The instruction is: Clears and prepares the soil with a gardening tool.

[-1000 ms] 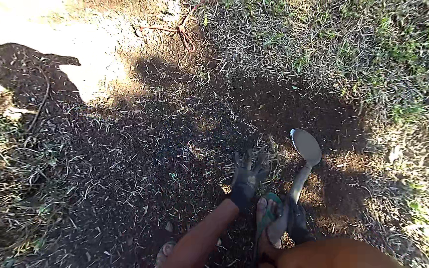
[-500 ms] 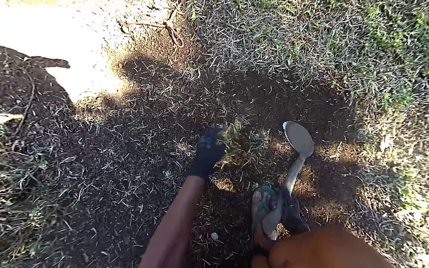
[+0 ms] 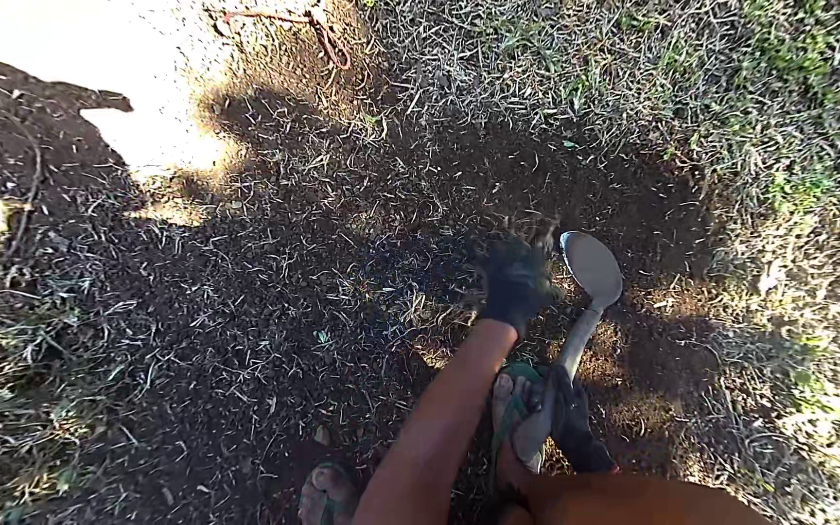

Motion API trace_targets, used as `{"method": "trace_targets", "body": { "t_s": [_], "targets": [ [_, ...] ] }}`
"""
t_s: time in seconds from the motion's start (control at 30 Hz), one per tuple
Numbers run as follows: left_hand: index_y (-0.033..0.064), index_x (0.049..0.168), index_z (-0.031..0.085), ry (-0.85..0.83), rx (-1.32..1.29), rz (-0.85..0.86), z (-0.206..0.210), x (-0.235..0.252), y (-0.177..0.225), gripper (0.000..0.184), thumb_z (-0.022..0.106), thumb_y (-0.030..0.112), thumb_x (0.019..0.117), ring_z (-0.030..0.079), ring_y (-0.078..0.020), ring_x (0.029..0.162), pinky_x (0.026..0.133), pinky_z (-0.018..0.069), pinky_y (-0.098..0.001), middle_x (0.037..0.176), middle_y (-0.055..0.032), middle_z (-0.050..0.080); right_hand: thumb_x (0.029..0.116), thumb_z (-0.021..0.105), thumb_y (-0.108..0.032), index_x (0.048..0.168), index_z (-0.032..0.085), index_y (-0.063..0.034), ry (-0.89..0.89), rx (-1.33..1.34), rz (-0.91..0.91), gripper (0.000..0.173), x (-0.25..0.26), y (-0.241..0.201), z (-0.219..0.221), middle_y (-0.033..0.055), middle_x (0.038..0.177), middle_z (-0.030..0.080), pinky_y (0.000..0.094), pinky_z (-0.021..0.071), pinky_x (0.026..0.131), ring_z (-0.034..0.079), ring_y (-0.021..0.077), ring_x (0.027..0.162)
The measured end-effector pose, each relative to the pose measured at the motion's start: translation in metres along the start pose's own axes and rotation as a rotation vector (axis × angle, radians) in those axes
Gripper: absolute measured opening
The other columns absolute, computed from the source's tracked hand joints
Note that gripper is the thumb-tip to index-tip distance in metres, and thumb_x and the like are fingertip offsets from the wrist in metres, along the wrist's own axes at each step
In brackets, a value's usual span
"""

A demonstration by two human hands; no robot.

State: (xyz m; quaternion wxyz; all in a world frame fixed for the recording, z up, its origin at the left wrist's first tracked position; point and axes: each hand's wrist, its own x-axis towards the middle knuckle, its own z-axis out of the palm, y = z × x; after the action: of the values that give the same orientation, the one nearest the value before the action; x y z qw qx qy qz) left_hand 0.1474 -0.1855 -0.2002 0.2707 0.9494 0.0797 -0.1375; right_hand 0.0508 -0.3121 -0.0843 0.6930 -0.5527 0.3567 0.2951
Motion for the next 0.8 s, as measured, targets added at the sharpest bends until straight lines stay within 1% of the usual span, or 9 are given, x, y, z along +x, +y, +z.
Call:
{"method": "trace_targets", "body": {
  "t_s": [0.1, 0.27, 0.33, 0.4, 0.43, 0.53, 0.6, 0.67, 0.8],
  "targets": [
    [0.0124, 0.132, 0.068, -0.118, -0.032, 0.068, 0.025, -0.016, 0.004, 0.043, 0.075, 0.025, 0.0909, 0.032, -0.0506, 0.146, 0.113, 0.0211, -0.0762, 0.157, -0.0199, 0.044, 0.1101, 0.035, -0.004, 0.122, 0.054, 0.0115, 0.101, -0.195, -0.094, 0.027, -0.008, 0.007, 0.011, 0.0071, 0.085, 0.063, 0.0178, 0.0535, 0.071, 0.061, 0.0047, 0.069],
    [0.0178, 0.136, 0.066, -0.065, -0.067, 0.015, 0.001, -0.065, -0.063, 0.036, 0.058, 0.023, 0.1010, 0.056, -0.0357, 0.131, 0.108, 0.0438, -0.0582, 0.142, -0.0137, 0.061, 0.1114, 0.041, -0.026, 0.122, 0.058, 0.0058, -0.053, -0.030, -0.235, 0.037, 0.113, 0.135, -0.107, 0.0120, 0.078, 0.067, 0.0332, 0.0592, 0.060, 0.065, 0.0160, 0.062],
    [0.0193, 0.123, 0.073, 0.028, -0.020, 0.041, -0.012, -0.081, -0.098, 0.034, 0.066, 0.011, 0.0902, 0.056, -0.0334, 0.132, 0.107, 0.0453, -0.0574, 0.144, -0.0082, 0.061, 0.1114, 0.032, -0.013, 0.120, 0.049, 0.0187, -0.276, 0.041, -0.423, 0.037, 0.080, 0.105, -0.080, 0.0109, 0.079, 0.066, 0.0246, 0.0579, 0.060, 0.065, 0.0102, 0.064],
    [0.0112, 0.125, 0.071, 0.160, -0.079, 0.004, -0.031, -0.098, -0.120, 0.035, 0.069, 0.009, 0.0901, 0.056, -0.0367, 0.131, 0.109, 0.0445, -0.0570, 0.141, -0.0154, 0.061, 0.1121, 0.027, -0.008, 0.122, 0.054, 0.0043, 0.076, -0.177, 0.142, 0.031, -0.017, -0.020, 0.021, 0.0043, 0.079, 0.060, 0.0208, 0.0547, 0.076, 0.060, 0.0073, 0.067],
    [0.0072, 0.131, 0.068, 0.195, -0.140, -0.078, -0.043, -0.107, -0.123, 0.040, 0.068, 0.007, 0.0901, 0.055, -0.0377, 0.133, 0.111, 0.0428, -0.0566, 0.141, -0.0188, 0.061, 0.1117, 0.027, -0.006, 0.121, 0.054, 0.0055, 0.120, -0.186, 0.158, 0.031, -0.038, -0.040, 0.045, 0.0036, 0.079, 0.059, 0.0186, 0.0535, 0.076, 0.059, 0.0055, 0.067],
    [0.0085, 0.141, 0.059, 0.197, -0.283, -0.364, -0.064, -0.122, -0.132, 0.050, 0.069, 0.009, 0.0915, 0.053, -0.0365, 0.136, 0.112, 0.0421, -0.0573, 0.145, -0.0196, 0.057, 0.1104, 0.026, -0.004, 0.102, 0.046, 0.0175, -0.072, 0.093, -0.571, 0.031, -0.001, 0.047, 0.015, -0.0007, 0.067, 0.056, 0.0112, 0.0519, 0.055, 0.057, -0.0032, 0.057],
    [0.0108, 0.143, 0.057, 0.187, -0.286, -0.425, -0.055, -0.129, -0.154, 0.053, 0.068, 0.018, 0.0926, 0.042, -0.0402, 0.143, 0.116, 0.0325, -0.0636, 0.151, -0.0191, 0.050, 0.1130, 0.028, -0.013, 0.116, 0.055, 0.0029, 0.098, -0.128, -0.011, 0.031, 0.000, 0.020, 0.002, 0.0018, 0.072, 0.056, 0.0211, 0.0554, 0.070, 0.058, 0.0057, 0.062],
    [0.0073, 0.146, 0.054, 0.179, -0.293, -0.490, -0.046, -0.136, -0.167, 0.054, 0.064, 0.028, 0.0971, 0.033, -0.0405, 0.149, 0.121, 0.0229, -0.0634, 0.158, -0.0181, 0.043, 0.1125, 0.033, -0.017, 0.122, 0.054, 0.0050, 0.060, -0.115, -0.121, 0.032, 0.023, 0.052, -0.030, 0.0024, 0.076, 0.060, 0.0205, 0.0565, 0.068, 0.060, 0.0052, 0.064],
    [0.0046, 0.145, 0.055, 0.124, -0.226, -0.391, -0.038, -0.144, -0.128, 0.057, 0.069, 0.021, 0.0917, 0.047, -0.0391, 0.141, 0.117, 0.0362, -0.0565, 0.150, -0.0218, 0.051, 0.1132, 0.032, -0.025, 0.126, 0.055, -0.0036, 0.000, -0.167, -0.177, 0.034, 0.001, 0.053, -0.031, -0.0016, 0.084, 0.060, 0.0189, 0.0567, 0.075, 0.061, 0.0011, 0.073]
  ]
}}
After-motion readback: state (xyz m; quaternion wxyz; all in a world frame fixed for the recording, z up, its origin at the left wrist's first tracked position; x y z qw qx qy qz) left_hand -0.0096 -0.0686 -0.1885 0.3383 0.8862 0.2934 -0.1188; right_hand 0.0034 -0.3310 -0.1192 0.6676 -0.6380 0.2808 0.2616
